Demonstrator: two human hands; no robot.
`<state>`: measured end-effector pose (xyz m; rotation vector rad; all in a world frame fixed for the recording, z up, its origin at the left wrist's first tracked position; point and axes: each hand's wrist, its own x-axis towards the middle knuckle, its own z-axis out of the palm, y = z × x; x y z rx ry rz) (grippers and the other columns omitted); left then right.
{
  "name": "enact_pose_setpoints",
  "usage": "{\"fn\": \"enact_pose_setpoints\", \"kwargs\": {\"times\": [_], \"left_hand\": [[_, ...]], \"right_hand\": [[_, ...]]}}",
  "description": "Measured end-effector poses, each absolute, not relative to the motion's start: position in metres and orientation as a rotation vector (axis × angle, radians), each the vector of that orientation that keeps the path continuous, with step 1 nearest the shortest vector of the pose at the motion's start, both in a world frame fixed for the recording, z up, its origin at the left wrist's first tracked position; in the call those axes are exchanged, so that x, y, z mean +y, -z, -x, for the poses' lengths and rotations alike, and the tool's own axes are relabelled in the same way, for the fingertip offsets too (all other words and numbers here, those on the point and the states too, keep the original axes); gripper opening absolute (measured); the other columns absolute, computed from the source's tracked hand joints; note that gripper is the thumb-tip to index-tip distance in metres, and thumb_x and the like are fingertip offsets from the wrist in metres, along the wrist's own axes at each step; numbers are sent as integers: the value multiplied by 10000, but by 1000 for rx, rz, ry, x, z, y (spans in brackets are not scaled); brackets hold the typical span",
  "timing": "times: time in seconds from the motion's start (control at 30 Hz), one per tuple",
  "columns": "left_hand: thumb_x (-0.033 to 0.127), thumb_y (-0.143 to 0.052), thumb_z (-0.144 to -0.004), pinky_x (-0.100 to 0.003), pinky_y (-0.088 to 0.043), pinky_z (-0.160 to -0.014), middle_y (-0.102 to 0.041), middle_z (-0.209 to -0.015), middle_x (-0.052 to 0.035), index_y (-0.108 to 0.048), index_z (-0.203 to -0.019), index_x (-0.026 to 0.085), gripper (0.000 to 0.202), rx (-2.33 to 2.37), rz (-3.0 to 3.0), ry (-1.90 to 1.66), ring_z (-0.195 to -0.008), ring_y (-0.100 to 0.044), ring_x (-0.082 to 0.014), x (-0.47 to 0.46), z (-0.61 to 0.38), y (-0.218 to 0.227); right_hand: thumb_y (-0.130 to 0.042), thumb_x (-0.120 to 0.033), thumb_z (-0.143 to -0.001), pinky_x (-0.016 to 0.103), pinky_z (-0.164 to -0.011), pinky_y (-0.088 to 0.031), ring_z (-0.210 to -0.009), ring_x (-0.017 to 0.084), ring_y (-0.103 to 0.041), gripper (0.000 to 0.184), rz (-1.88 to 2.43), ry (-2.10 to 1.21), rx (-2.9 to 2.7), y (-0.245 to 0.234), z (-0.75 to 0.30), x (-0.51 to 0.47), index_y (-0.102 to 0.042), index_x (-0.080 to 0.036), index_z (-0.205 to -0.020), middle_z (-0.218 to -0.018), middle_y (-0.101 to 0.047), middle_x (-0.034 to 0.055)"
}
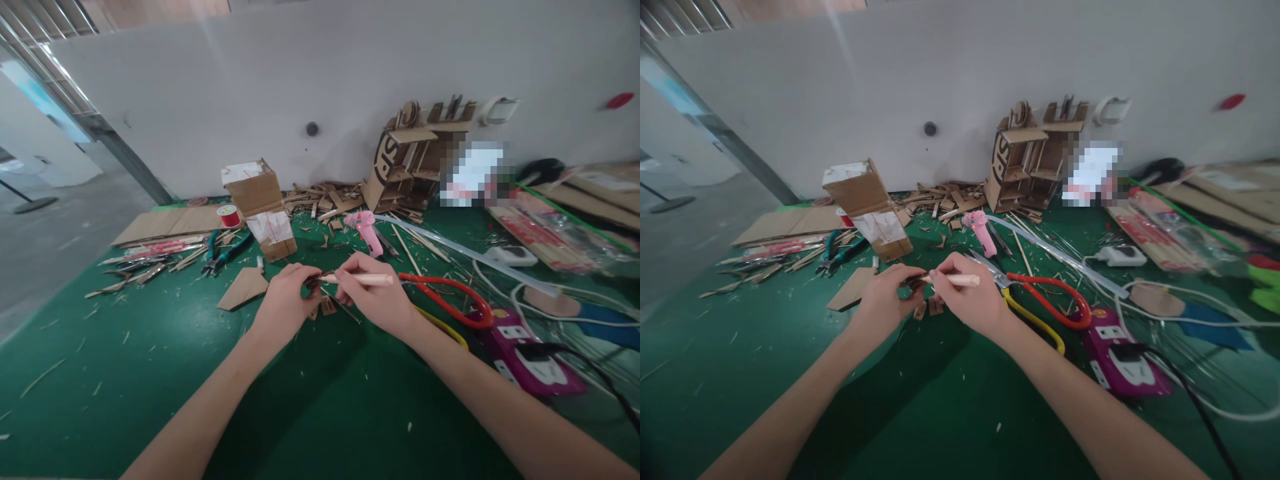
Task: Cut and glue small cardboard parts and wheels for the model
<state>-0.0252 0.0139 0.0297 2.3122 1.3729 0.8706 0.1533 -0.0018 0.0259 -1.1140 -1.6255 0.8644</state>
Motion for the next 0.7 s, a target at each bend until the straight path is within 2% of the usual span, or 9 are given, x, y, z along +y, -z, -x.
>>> {"fn": "enact_pose_setpoints", "kwargs": {"times": [0.27, 0.43, 0.7], "left_hand": [[108, -583, -731, -318, -497, -752, -710, -894, -71, -697, -940, 160, 243, 1394, -2186, -869, -802, -641, -209, 12, 24, -38], [181, -593, -741, -274, -481, -663, -702, -781, -27, -692, -903, 159, 191, 1361, -2021, -916, -704, -615, -174, 14, 24, -38], [244, -621, -736, -260, -472, -631, -694, -769, -28, -687, -884, 153, 186, 1259, -1864, -937, -701, -612, -164, 17, 26, -36]], "right_hand": [[-572, -368, -905, 227, -489, -490, -496, 111, -598, 208, 1056, -901, -1580, -25, -153, -1, -561, -208, -773, -594, -658, -24], [-590, -417, -891, 227, -450, -489, -459, 110, -580, 257, 987, -989, -1442, -23, -154, 3, -544, -205, -752, -553, -637, -29], [-597, -424, -887, 227, -453, -490, -464, 104, -578, 262, 949, -1000, -1430, -24, -154, 2, -556, -202, -755, -559, -637, -30]]}}
